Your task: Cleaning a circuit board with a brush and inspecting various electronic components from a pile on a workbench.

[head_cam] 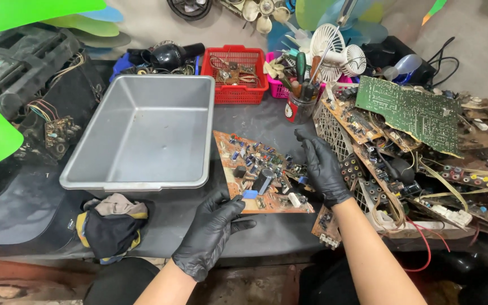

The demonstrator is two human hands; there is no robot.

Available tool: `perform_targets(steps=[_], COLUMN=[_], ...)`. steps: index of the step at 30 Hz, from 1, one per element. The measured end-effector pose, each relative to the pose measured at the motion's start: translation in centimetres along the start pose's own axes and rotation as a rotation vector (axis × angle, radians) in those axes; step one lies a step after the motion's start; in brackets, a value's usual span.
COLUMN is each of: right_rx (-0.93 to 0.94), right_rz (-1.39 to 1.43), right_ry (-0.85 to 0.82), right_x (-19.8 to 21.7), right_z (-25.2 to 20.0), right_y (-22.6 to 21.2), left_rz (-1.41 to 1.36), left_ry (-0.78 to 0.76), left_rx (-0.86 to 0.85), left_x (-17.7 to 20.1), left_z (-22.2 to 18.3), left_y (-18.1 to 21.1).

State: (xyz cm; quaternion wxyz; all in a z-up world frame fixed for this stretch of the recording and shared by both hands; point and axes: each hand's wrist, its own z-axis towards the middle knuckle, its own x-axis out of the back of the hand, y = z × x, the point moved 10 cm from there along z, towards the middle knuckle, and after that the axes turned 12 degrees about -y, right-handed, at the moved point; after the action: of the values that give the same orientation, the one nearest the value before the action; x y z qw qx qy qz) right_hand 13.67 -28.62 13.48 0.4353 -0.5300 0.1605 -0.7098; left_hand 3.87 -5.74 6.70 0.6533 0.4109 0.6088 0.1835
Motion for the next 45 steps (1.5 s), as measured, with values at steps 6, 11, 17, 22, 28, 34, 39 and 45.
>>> perform_targets(steps=[6,11,17,22,28,34,39,45], right_rx=[0.028,0.055,-0.127,-0.268,-0.203,-0.148,0.070,-0.010], right_rz=[0.133,0.198,0.249,0.354,0.464,0.324,0.243,0.058], right_ry=[-0.076,-0.087,-0.115,-0.088,-0.060,-0.081,-0.033,0.058], right_x=[-0.1,-0.1,-1.1,-2.0,-2.8,-2.0,-1.2,-0.2], right_z=[-0.3,-0.5,-0.5,-0.5,-0.2,-0.4,0.1,-0.5], right_y=[-2.4,-2.2,1.3,5.2,6.9,3.4,2.4,-1.1], left_rz=[0.007,-0.011,0.018,0.039,0.077,0.110,0.288,0.260], left_ry=[-0.051,0.025,0.033,-0.019,0.032,0.032,0.015,0.036], left_rx=[0.068,0.160,0.188,0.133,0.138,0.077,-0.143,-0.170], left_x=[-1.2,-1.3,-1.9,0.1,0.5,0.9,0.2,1.0], left_z=[-1.1,-2.5,-4.1,-4.0,-4.6,-4.1,-3.5,-2.1], left_y=[0.7,1.5,2.1,0.4,0.2,-0.4,1.0,-0.9])
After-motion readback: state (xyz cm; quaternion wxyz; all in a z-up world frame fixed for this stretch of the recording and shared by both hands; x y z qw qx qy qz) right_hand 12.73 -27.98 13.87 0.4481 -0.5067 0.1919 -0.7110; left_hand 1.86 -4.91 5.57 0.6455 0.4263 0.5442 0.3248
